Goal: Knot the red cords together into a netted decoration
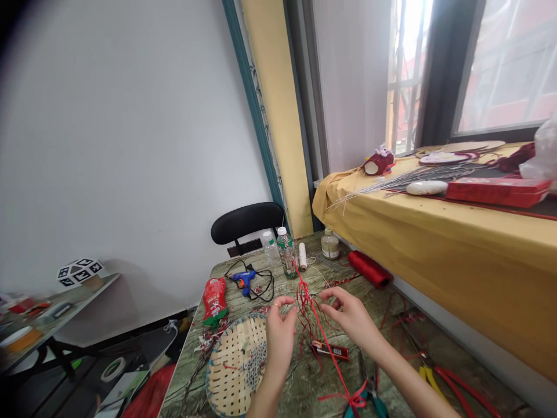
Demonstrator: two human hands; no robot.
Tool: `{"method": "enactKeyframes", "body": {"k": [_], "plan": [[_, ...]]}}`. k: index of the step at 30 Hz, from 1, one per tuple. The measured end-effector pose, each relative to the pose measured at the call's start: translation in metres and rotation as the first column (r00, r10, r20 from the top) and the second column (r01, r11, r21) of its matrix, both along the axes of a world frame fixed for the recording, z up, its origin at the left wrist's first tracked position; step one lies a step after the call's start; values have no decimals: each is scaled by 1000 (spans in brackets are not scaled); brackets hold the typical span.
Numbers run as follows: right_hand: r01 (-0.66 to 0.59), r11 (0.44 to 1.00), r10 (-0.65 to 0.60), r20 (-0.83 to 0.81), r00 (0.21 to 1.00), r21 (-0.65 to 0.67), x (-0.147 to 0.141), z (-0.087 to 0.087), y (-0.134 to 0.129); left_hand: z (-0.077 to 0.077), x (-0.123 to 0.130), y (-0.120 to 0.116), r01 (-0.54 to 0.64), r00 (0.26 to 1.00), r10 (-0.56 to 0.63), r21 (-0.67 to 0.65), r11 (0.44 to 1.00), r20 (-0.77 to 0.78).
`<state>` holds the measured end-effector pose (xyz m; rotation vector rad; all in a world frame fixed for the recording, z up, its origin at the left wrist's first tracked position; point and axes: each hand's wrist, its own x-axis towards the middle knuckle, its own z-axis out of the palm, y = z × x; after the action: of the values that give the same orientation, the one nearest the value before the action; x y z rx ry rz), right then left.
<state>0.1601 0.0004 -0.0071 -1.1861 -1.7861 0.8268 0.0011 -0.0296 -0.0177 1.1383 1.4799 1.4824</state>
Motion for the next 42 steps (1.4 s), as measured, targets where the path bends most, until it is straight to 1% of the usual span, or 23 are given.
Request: {"method": "enactKeyframes", "body": {"k": [6,11,13,16,20,21,23,26,28,30,32,34,35,36,37,39,41,42], "plan": [[3,1000,-3,14,1000,13,-16,4,-1,12,10,0,46,993,-39,53,998,-114],[-17,999,16,-10,1000,-36,-15,0,-5,16,12,5,71,990,-63,54,996,-125],[-25,999,24,-29,999,-45,-13,-3,-7,17,12,7,96,993,-94,22,995,-75],[-35,998,32,-41,999,-55,-10,-4,-13,17,14,10,165,985,-161,-62,984,57],[-41,997,39,-23,999,-67,-3,1,-26,17,17,14,278,948,-240,-175,945,210],[-49,995,46,-35,998,-89,-1,3,-29,17,18,15,309,935,-262,-183,933,241],[-94,978,78,-91,993,-185,3,4,-36,16,20,16,357,905,-296,-168,919,305],[-184,912,117,-199,973,-367,8,4,-44,16,25,18,391,855,-304,-139,910,420],[-205,870,97,-251,963,-449,10,4,-51,16,28,19,407,816,-300,-124,905,494],[-216,836,62,-306,950,-504,13,4,-62,17,30,19,431,763,-313,-85,898,566],[-240,807,37,-358,933,-540,15,5,-75,18,30,19,457,686,-334,-25,889,646],[-274,785,55,-378,924,-556,15,5,-88,17,28,20,469,599,-353,43,882,719],[-293,776,79,-375,924,-559,15,4,-94,16,28,20,471,566,-360,68,880,742],[-305,772,105,-361,926,-558,14,2,-99,14,27,20,474,550,-364,78,877,752],[-309,773,128,-341,931,-554,12,-2,-103,11,26,20,479,557,-361,66,875,748],[-271,803,127,-291,948,-531,11,-11,-107,4,24,20,489,619,-333,-18,872,711],[-173,850,69,-220,973,-497,12,-21,-108,-4,23,20,471,691,-284,-116,874,665],[-119,870,33,-185,982,-478,13,-26,-109,-7,21,20,454,712,-264,-139,880,651]]}}
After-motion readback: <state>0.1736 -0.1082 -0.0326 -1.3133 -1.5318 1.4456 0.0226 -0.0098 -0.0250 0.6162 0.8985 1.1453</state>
